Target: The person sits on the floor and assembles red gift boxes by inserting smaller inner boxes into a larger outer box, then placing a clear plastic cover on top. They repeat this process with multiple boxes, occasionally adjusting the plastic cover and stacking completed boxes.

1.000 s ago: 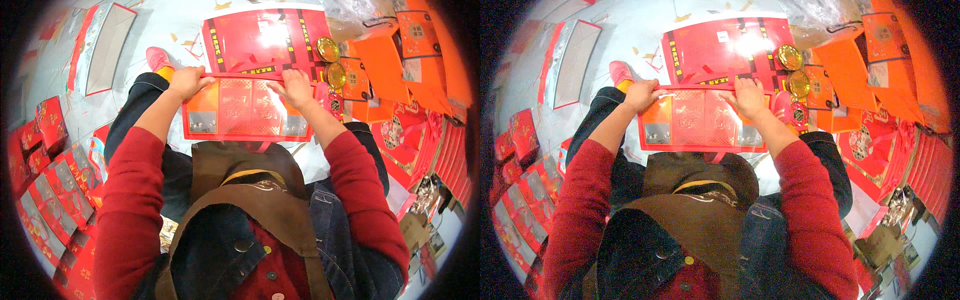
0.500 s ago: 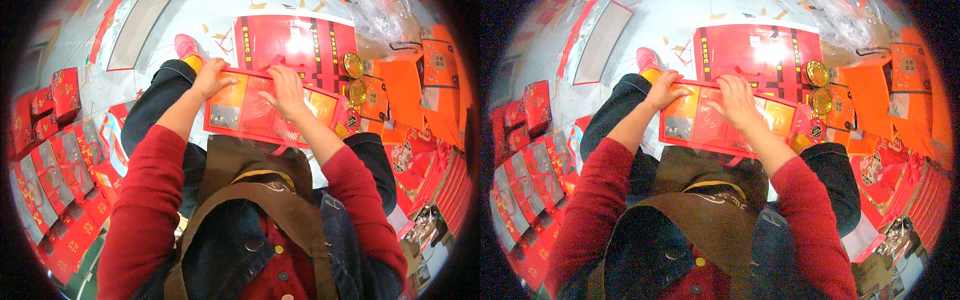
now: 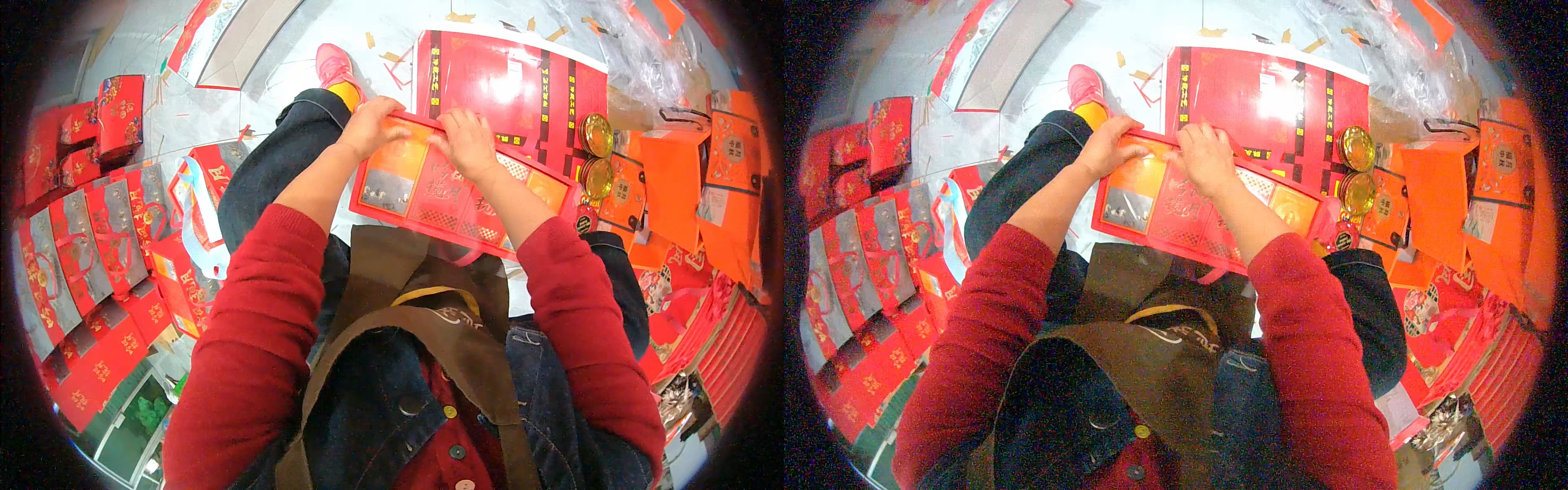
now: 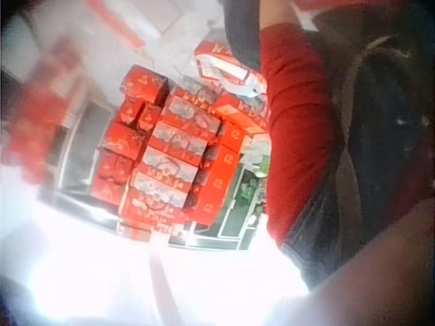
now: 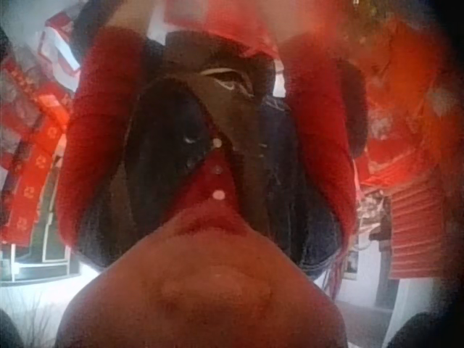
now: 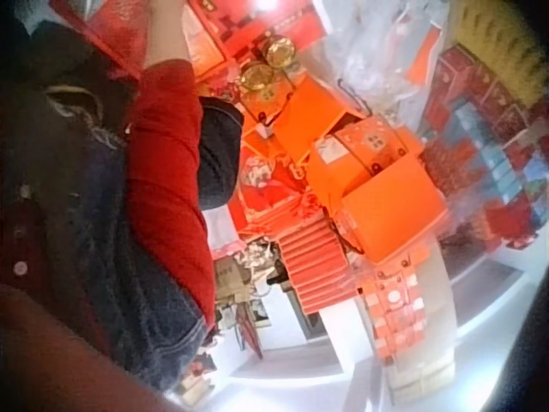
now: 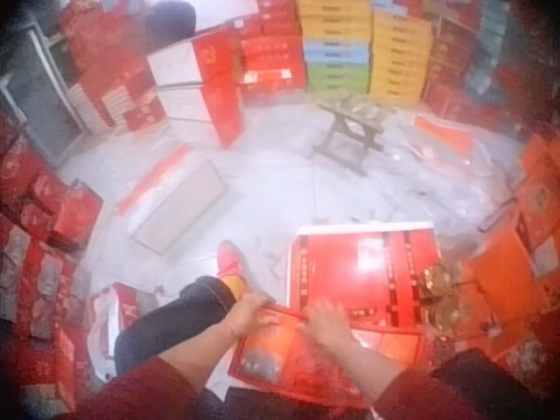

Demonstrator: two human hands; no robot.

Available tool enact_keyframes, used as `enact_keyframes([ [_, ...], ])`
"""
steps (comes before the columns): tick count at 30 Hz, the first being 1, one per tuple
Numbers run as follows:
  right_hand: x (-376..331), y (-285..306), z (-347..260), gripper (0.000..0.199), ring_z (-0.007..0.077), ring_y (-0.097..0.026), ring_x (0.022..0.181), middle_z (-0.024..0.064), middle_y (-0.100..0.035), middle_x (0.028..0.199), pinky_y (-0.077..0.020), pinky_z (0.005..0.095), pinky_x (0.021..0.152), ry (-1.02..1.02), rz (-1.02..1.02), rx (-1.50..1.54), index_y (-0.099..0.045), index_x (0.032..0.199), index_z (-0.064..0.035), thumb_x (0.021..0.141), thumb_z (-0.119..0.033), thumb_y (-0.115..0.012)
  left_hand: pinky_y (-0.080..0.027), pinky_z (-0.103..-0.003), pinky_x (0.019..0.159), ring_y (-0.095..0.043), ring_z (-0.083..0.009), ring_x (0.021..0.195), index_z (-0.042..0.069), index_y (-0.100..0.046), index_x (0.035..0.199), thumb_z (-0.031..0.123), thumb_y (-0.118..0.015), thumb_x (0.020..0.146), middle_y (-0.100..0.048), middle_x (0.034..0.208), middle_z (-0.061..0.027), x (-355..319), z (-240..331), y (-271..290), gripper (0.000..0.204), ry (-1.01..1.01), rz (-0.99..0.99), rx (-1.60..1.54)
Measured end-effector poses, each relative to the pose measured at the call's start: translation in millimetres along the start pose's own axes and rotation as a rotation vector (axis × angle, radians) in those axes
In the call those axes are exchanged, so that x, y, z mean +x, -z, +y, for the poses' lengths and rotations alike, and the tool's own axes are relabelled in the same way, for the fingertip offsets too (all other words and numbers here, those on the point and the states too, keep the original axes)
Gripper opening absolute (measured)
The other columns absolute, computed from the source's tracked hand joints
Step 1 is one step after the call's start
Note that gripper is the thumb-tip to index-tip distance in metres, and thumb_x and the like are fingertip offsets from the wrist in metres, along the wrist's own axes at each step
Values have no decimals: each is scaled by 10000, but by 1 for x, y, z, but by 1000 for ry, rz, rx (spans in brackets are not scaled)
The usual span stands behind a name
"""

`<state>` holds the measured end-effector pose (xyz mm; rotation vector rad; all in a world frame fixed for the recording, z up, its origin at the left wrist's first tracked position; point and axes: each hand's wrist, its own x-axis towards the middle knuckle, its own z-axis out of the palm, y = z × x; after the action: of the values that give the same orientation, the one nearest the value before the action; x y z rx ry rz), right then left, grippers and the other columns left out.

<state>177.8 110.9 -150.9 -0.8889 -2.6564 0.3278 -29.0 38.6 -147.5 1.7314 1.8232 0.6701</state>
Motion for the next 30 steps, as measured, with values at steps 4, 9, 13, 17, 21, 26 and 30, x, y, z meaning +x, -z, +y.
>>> enact_keyframes([
  [4,6,-2,2,284,235,-536,948,75,-597,924,-397,408,818,35,-187,-15,-591,869,-89,809,-366,-575,-466,-352,795,-588,-296,897,32,-613,963,239,-704,743,-616,919,-139,3,-2,-4,316,50,-18,28],
  [9,17,-3,12,293,233,-554,914,73,-610,894,-394,412,832,34,-258,13,-580,891,-96,812,-378,-566,-469,-356,780,-591,-295,872,30,-616,922,253,-683,760,-617,898,-139,5,-3,-2,284,55,-28,-5],
  [13,15,-4,-8,268,247,-558,869,69,-595,835,-394,415,781,97,-124,18,-580,897,-89,813,-343,-581,-467,-360,782,-590,-294,873,25,-625,909,251,-682,761,-619,881,-136,5,-3,-6,277,21,11,25],
  [17,23,-6,-8,289,239,-582,857,67,-618,844,-403,421,797,43,-251,17,-594,886,-95,823,-374,-551,-458,-360,803,-582,-293,904,19,-629,914,247,-667,777,-616,896,-141,-1,-2,-6,268,-95,81,89],
  [21,23,-6,-6,254,246,-592,862,77,-632,880,-413,415,800,24,-296,61,-602,904,-95,835,-331,-539,-433,-364,847,-557,-286,980,35,-616,992,244,-652,793,-600,1018,-140,10,7,2,290,189,-183,10],
  [26,13,16,2,272,295,-535,1003,116,-594,1034,-399,421,866,-76,-151,148,-560,1057,-63,834,-218,-561,-353,-387,985,-453,-298,1175,90,-564,1149,256,-616,820,-507,1243,-149,3,0,-4,372,185,-80,9],
  [30,-60,53,-3,567,297,-295,1307,127,-349,1392,-226,467,1070,-34,-180,28,-403,1318,-72,827,-299,-575,-177,-496,1089,-245,-318,1341,175,-399,1345,324,-563,851,-309,1432,-133,-15,45,-9,542,-192,32,450],
])
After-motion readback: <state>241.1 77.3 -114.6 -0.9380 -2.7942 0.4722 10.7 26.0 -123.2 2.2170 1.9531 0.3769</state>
